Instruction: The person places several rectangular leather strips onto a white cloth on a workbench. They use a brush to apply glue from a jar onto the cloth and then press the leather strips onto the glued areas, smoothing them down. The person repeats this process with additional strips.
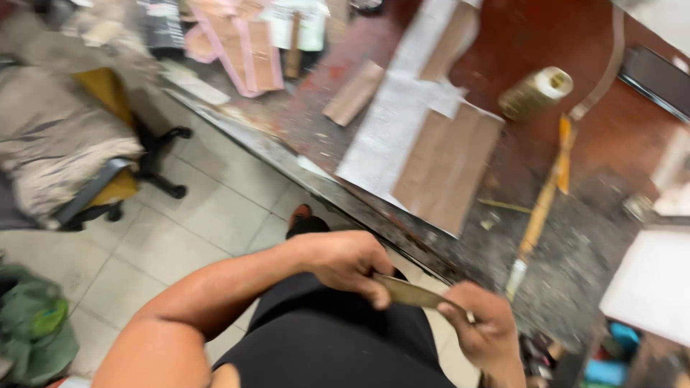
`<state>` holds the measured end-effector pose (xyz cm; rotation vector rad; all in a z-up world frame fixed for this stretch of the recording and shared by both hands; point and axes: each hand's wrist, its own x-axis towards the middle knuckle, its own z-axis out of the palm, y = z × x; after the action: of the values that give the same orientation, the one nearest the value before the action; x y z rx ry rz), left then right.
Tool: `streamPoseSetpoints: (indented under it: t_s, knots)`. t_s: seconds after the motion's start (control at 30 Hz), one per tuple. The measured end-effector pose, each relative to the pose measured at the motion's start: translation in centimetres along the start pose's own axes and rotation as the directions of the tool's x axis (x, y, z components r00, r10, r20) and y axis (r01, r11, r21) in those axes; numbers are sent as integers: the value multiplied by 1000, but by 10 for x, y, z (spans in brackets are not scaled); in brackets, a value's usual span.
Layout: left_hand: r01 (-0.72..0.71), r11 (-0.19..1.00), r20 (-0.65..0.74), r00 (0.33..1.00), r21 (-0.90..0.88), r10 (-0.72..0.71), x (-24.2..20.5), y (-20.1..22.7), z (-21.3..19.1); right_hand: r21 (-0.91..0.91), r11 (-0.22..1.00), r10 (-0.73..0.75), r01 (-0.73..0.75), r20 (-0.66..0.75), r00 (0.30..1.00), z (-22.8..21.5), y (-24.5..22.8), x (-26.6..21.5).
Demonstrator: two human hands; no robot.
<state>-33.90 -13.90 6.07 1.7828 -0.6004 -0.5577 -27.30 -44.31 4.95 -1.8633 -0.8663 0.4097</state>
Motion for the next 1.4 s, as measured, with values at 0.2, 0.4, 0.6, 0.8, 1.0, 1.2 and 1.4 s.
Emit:
streamPoseSetpoints:
  t_s: [0.2, 0.4, 0.6, 0.8, 1.0, 1.2, 1.4]
  knots:
    - [-18, 991, -262, 965, -136, -19, 27, 3, 22, -187, 975, 64, -122, -291, 955, -118, 3, -24]
    - [159, 983, -384, 917, 96, -111, 28, 1, 36, -371, 770, 540, -519, -54, 840, -203, -11, 21]
    - [246, 957, -429, 889, 152, -161, 25, -3, 41, -582, 699, 434, -415, -115, 894, -222, 81, 53]
    - [353, 912, -489, 845, 208, -215, 11, -6, 40, -862, 441, 54, -248, -250, 967, -213, 129, 48]
    - [391, 892, -536, 815, 228, -220, 1, -15, 28, -915, 187, 17, -358, -361, 932, -218, 137, 38]
    - [330, 883, -640, 767, 335, -44, -3, -14, -6, -835, 323, 198, -445, -400, 895, -203, 135, 36]
    - [439, 744, -811, 536, 504, 233, 6, -50, -80, -782, 387, 236, -489, -428, 872, -182, 112, 38]
